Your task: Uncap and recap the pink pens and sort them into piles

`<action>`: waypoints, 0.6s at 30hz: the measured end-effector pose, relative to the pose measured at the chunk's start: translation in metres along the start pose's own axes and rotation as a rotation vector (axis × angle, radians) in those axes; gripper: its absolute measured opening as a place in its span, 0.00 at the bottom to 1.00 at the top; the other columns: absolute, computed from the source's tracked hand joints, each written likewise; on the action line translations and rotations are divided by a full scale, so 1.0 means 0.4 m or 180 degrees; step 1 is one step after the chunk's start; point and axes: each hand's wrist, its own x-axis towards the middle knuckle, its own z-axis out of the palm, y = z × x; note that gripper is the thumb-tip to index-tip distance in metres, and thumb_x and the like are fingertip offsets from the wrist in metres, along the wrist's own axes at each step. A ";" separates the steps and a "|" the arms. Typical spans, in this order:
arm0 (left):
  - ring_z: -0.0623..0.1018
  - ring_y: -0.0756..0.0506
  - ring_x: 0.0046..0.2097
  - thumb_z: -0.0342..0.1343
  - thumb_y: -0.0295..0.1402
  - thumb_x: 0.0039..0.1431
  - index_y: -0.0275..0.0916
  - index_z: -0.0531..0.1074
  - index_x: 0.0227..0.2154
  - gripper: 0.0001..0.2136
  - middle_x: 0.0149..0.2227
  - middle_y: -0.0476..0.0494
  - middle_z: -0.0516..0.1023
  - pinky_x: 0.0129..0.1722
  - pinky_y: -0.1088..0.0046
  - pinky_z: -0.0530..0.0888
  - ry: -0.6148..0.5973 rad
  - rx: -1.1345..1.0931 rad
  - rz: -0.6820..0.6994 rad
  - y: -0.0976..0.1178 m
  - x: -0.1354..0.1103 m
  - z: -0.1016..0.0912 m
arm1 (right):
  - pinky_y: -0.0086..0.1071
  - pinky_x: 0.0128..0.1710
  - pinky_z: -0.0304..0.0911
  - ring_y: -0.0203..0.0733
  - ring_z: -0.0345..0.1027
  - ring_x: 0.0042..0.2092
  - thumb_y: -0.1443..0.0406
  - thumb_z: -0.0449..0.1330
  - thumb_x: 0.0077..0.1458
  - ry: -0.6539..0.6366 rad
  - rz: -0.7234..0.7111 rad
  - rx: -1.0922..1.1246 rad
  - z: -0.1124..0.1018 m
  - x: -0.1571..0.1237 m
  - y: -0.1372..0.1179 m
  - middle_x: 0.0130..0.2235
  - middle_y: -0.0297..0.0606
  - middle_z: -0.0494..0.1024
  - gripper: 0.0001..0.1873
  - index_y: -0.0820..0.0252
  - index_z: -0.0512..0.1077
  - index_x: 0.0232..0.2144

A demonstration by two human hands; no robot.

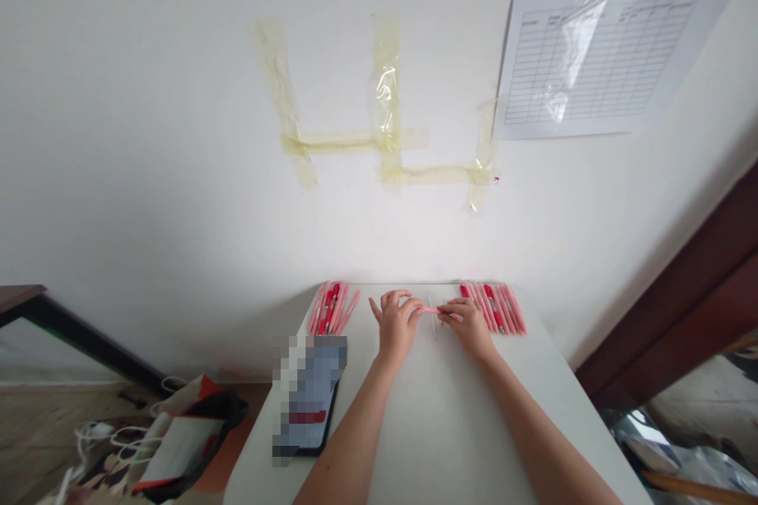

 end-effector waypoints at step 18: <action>0.66 0.39 0.57 0.58 0.44 0.59 0.47 0.78 0.33 0.09 0.50 0.44 0.74 0.62 0.31 0.47 -0.0052 0.0452 -0.0393 -0.012 0.002 0.010 | 0.55 0.57 0.49 0.56 0.62 0.51 0.54 0.60 0.57 0.0457 -0.0364 -0.0668 -0.016 -0.001 0.008 0.40 0.40 0.80 0.11 0.50 0.80 0.32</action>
